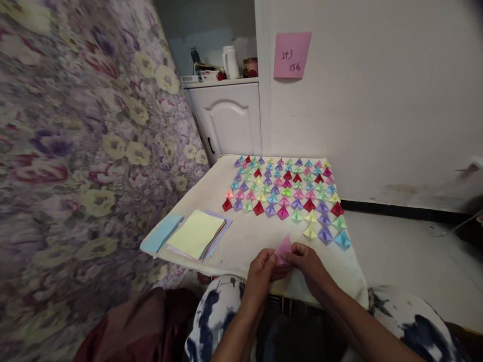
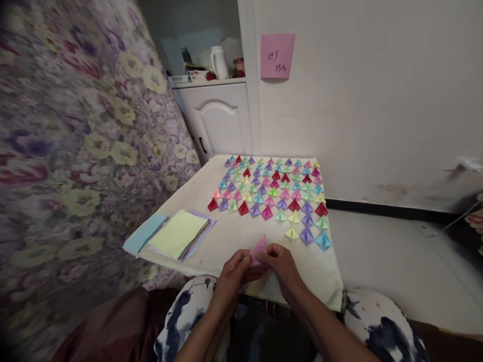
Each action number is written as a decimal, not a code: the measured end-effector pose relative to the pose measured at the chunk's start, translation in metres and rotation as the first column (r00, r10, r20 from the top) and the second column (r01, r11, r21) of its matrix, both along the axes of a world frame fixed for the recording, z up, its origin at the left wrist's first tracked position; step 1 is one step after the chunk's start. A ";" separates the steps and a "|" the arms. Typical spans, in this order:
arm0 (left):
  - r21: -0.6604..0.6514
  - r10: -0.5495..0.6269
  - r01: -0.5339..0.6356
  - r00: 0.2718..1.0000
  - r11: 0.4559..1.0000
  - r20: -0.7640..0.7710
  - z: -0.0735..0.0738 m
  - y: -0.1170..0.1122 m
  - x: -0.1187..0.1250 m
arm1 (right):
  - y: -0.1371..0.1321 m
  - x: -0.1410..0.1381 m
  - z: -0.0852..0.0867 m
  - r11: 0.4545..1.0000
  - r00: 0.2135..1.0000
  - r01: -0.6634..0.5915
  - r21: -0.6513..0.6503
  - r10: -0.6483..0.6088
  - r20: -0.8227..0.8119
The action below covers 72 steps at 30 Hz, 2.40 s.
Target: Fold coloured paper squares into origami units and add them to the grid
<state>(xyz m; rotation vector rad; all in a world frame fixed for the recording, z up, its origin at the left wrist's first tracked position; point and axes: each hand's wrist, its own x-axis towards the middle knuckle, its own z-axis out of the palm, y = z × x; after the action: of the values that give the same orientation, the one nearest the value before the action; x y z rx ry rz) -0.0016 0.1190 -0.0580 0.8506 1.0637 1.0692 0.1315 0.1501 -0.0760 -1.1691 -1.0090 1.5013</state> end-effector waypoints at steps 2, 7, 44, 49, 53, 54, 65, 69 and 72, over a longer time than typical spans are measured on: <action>0.052 0.009 -0.005 0.997 0.999 -0.077 0.000 0.000 0.000 | 0.001 0.002 0.003 1.000 0.999 0.024 0.013 -0.024 0.020; 0.139 0.076 -0.046 0.973 0.989 -0.217 -0.003 -0.001 0.000 | 0.001 0.003 0.005 0.997 0.997 0.061 0.039 -0.063 0.048; 0.179 0.181 -0.130 0.935 0.975 -0.304 -0.006 0.004 -0.005 | -0.008 -0.008 0.005 0.981 0.944 -0.153 0.121 0.108 0.311; 0.172 0.189 -0.144 0.939 0.975 -0.287 -0.010 0.006 -0.007 | -0.007 -0.008 0.004 0.972 0.909 -0.177 0.157 0.100 0.406; 0.213 0.183 -0.114 0.922 0.970 -0.340 -0.009 0.005 -0.011 | -0.005 -0.006 0.000 0.965 0.896 -0.234 0.119 0.166 0.412; 0.223 0.185 -0.109 0.916 0.969 -0.356 -0.008 0.005 -0.012 | -0.005 -0.006 0.000 0.963 0.893 -0.246 0.114 0.179 0.413; 0.185 0.138 -0.087 0.949 0.979 -0.285 -0.006 0.007 -0.013 | -0.006 -0.004 0.003 0.959 0.887 -0.242 0.145 0.158 0.434; 0.173 0.114 -0.068 0.955 0.983 -0.274 -0.006 0.010 -0.015 | -0.004 -0.002 0.005 0.958 0.896 -0.254 0.131 0.182 0.405; 0.108 0.080 -0.058 0.972 0.993 -0.219 -0.004 0.011 -0.013 | -0.004 -0.002 0.006 0.968 0.900 -0.198 0.157 0.117 0.420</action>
<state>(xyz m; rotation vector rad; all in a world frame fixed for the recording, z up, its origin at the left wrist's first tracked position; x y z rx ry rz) -0.0146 0.1301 -0.0615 1.0398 1.2427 1.1114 0.1300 0.1464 -0.0704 -1.3109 -1.5330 1.2659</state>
